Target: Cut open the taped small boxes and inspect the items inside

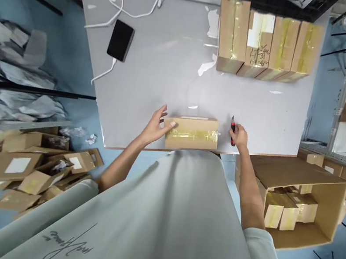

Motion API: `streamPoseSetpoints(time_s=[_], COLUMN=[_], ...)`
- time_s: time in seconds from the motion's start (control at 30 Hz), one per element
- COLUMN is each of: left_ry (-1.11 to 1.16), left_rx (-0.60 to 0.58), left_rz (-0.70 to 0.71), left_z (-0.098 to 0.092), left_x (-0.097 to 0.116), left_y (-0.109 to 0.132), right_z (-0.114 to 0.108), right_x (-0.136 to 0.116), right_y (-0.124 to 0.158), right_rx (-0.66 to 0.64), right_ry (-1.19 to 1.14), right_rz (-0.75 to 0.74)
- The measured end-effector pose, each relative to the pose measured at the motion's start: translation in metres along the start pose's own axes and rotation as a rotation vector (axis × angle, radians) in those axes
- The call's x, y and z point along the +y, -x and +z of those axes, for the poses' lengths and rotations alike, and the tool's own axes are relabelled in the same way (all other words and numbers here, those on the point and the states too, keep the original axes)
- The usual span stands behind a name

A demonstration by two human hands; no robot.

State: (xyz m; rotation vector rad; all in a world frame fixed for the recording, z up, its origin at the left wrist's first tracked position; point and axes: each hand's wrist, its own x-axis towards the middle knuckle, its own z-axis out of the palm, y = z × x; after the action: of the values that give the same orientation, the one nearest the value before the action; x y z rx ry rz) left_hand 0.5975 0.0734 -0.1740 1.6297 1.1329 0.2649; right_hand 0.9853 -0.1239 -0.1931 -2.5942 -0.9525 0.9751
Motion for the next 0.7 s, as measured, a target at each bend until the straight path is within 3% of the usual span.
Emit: streamPoseSetpoints(time_s=[0.2,0.4,0.57,0.7], left_ry=[-0.070,-0.044,0.008,0.042], left_rx=[-0.106,-0.133,-0.154,-0.162], left_rz=[0.137,0.215,0.216,0.224], left_z=[0.012,0.014,0.017,0.017], left_x=[-0.007,-0.015,-0.014,-0.011], left_y=[0.029,0.027,0.024,0.022], right_z=[-0.029,-0.061,-0.041,-0.014], right_x=[-0.025,-0.091,-0.166,-0.214], right_y=[0.020,0.056,0.085,0.097], right_rx=[0.003,-0.017,-0.205,-0.395], right_ry=[-0.219,0.177,0.515,0.704], right_rz=[-0.085,-0.437,-0.704,-0.779])
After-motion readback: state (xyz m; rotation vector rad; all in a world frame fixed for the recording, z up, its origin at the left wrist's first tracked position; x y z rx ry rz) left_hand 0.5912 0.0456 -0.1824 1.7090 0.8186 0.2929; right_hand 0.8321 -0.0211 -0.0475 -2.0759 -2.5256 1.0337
